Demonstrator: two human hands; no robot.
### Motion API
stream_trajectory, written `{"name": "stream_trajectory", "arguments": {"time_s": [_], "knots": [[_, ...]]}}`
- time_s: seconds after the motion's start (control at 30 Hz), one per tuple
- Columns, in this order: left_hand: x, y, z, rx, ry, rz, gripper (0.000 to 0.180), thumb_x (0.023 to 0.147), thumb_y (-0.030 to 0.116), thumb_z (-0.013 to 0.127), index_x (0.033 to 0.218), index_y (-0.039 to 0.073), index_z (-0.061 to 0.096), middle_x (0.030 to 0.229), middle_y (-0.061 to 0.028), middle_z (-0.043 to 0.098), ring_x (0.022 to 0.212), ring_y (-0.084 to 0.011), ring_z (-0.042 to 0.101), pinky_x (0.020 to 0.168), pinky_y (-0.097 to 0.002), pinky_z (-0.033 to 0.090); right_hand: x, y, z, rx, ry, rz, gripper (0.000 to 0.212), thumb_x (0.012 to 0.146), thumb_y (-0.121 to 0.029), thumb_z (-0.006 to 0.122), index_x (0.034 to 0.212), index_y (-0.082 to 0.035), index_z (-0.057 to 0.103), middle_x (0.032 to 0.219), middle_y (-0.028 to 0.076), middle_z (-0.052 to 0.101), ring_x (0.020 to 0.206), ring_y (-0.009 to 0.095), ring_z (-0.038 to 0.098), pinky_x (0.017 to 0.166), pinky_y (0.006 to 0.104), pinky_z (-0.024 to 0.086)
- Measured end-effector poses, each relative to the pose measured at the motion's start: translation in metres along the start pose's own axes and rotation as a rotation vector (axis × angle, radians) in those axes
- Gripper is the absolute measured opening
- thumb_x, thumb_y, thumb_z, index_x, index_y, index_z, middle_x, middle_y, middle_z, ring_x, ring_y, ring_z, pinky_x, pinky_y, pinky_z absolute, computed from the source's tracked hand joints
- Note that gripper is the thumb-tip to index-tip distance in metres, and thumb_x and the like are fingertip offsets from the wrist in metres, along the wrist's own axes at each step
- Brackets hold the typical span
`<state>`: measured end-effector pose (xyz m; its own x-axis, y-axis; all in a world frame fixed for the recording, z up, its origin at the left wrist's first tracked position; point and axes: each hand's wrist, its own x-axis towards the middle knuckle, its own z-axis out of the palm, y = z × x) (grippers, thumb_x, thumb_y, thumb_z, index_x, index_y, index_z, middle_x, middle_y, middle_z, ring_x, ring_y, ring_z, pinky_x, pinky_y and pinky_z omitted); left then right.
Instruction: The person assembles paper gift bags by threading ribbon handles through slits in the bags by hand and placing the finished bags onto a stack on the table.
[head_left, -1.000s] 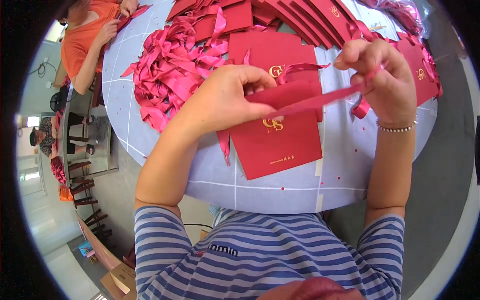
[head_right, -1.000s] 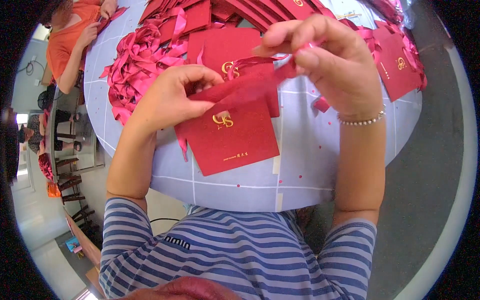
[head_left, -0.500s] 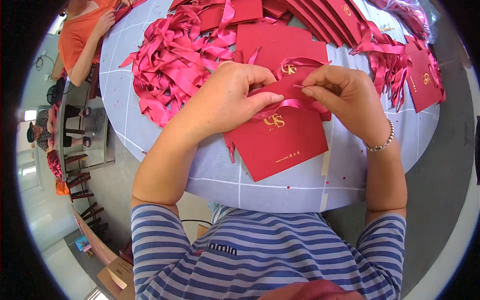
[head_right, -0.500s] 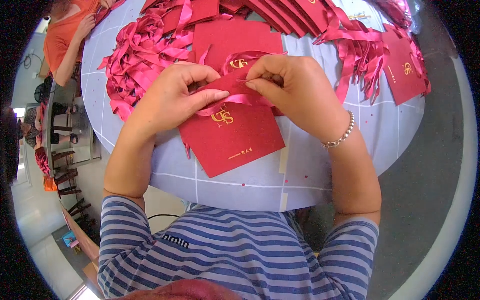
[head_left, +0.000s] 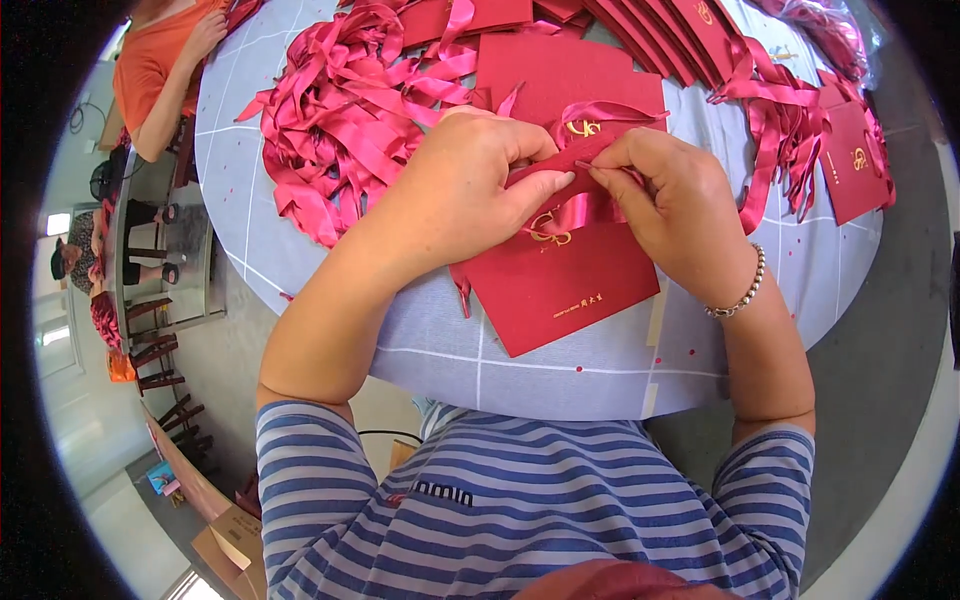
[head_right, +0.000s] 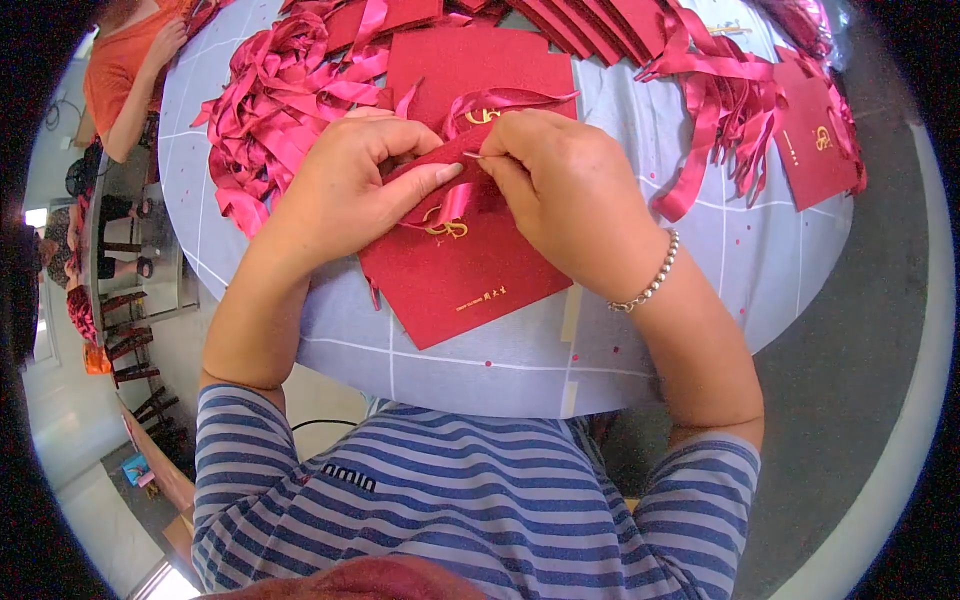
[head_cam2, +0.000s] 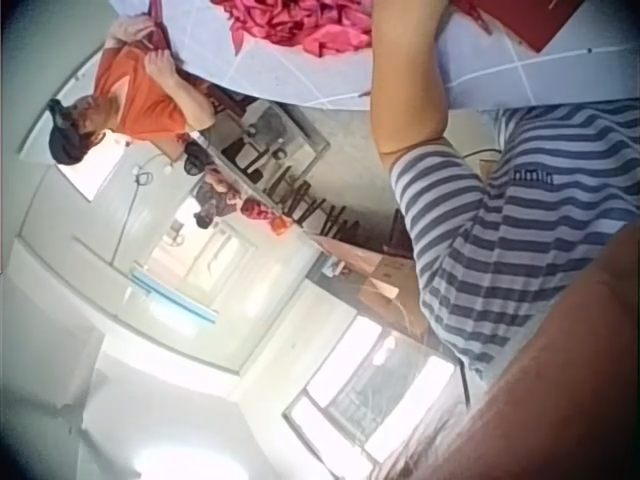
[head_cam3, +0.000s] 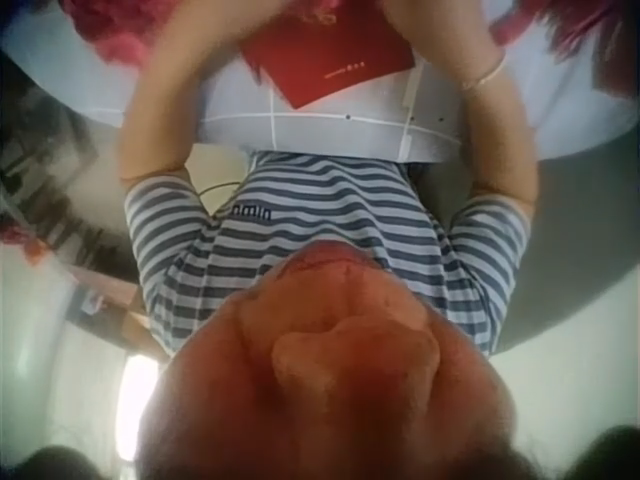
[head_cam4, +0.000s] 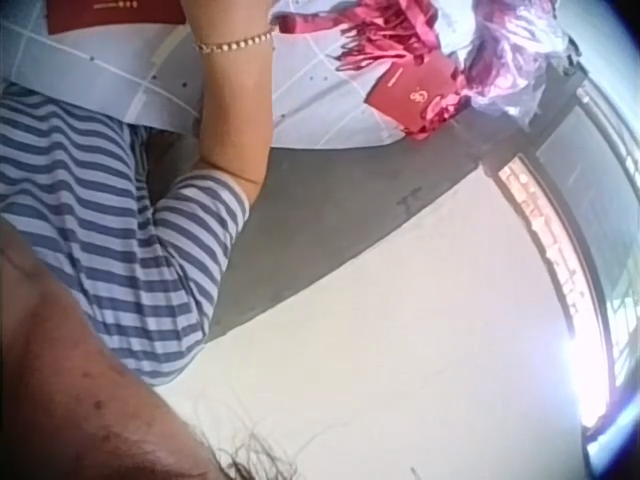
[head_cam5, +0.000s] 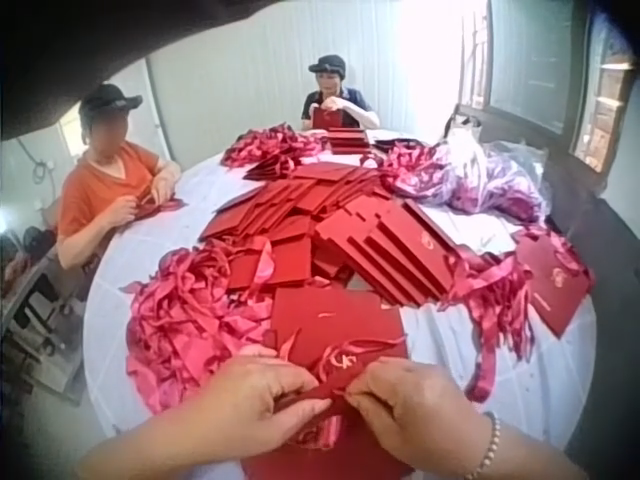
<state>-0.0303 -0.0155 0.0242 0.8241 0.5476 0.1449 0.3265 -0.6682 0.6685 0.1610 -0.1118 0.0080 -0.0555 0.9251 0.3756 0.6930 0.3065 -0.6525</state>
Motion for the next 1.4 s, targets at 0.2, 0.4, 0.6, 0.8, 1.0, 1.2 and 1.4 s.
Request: {"name": "stream_trajectory", "arguments": {"time_s": [0.2, 0.4, 0.6, 0.8, 1.0, 1.2, 1.4], "knots": [[-0.005, -0.001, 0.008, 0.112, 0.086, 0.155, 0.014, 0.082, 0.013, 0.072, 0.088, 0.002, 0.068, 0.078, -0.0111, 0.066, 0.074, -0.0282, 0.062, 0.085, -0.0403, 0.045, -0.004, -0.012, 0.002, -0.023, -0.004, 0.059, 0.004, 0.082, -0.004, 0.062, 0.081, -0.001, 0.060, 0.076, 0.018, 0.062, 0.073, 0.038, 0.062, 0.065, 0.0438, 0.050], [-0.009, 0.020, 0.011, 0.330, 0.100, 0.292, 0.008, 0.079, 0.008, 0.070, 0.084, 0.004, 0.066, 0.076, -0.0095, 0.064, 0.075, -0.0268, 0.062, 0.094, -0.0451, 0.042, -0.005, -0.019, -0.006, 0.014, -0.041, 0.205, 0.003, 0.078, -0.001, 0.062, 0.077, 0.002, 0.062, 0.070, 0.020, 0.063, 0.063, 0.033, 0.061, 0.059, 0.0398, 0.048], [-0.002, 0.024, 0.013, 0.368, 0.100, 0.337, 0.006, 0.077, 0.006, 0.069, 0.082, 0.005, 0.065, 0.075, -0.0083, 0.063, 0.074, -0.0260, 0.062, 0.095, -0.0458, 0.042, 0.000, -0.021, -0.013, -0.058, -0.048, 0.189, 0.005, 0.076, -0.001, 0.060, 0.074, 0.002, 0.063, 0.069, 0.022, 0.062, 0.063, 0.035, 0.061, 0.059, 0.0419, 0.047], [-0.007, 0.018, 0.019, 0.379, 0.139, 0.373, 0.002, 0.072, 0.008, 0.062, 0.072, 0.008, 0.060, 0.068, -0.0094, 0.058, 0.070, -0.0284, 0.060, 0.090, -0.0475, 0.043, 0.001, -0.028, -0.017, -0.099, -0.143, 0.216, 0.008, 0.077, -0.004, 0.057, 0.071, -0.001, 0.061, 0.073, 0.023, 0.061, 0.071, 0.043, 0.061, 0.063, 0.0495, 0.048], [-0.008, 0.015, 0.029, 0.202, 0.132, 0.322, 0.007, 0.071, 0.012, 0.061, 0.067, 0.007, 0.059, 0.067, -0.0119, 0.061, 0.071, -0.0295, 0.062, 0.088, -0.0429, 0.043, -0.014, -0.047, -0.006, -0.278, -0.054, 0.075, 0.006, 0.082, 0.001, 0.060, 0.080, -0.001, 0.055, 0.072, 0.022, 0.059, 0.069, 0.043, 0.058, 0.060, 0.0507, 0.045], [-0.005, 0.004, 0.029, 0.289, 0.057, 0.069, 0.017, 0.079, 0.016, 0.061, 0.072, 0.001, 0.065, 0.068, -0.0150, 0.065, 0.069, -0.0334, 0.064, 0.076, -0.0428, 0.045, -0.005, -0.023, 0.006, -0.143, -0.102, 0.153, 0.003, 0.086, 0.000, 0.061, 0.086, 0.002, 0.060, 0.076, 0.021, 0.063, 0.070, 0.039, 0.062, 0.063, 0.0430, 0.047], [-0.008, 0.000, 0.035, 0.231, 0.090, 0.083, 0.018, 0.079, 0.018, 0.063, 0.074, 0.001, 0.066, 0.068, -0.0155, 0.065, 0.072, -0.0348, 0.065, 0.078, -0.0448, 0.045, -0.007, -0.020, 0.003, -0.152, -0.128, 0.176, 0.004, 0.086, -0.001, 0.062, 0.087, 0.003, 0.062, 0.074, 0.019, 0.064, 0.064, 0.033, 0.062, 0.060, 0.0397, 0.047]]}}
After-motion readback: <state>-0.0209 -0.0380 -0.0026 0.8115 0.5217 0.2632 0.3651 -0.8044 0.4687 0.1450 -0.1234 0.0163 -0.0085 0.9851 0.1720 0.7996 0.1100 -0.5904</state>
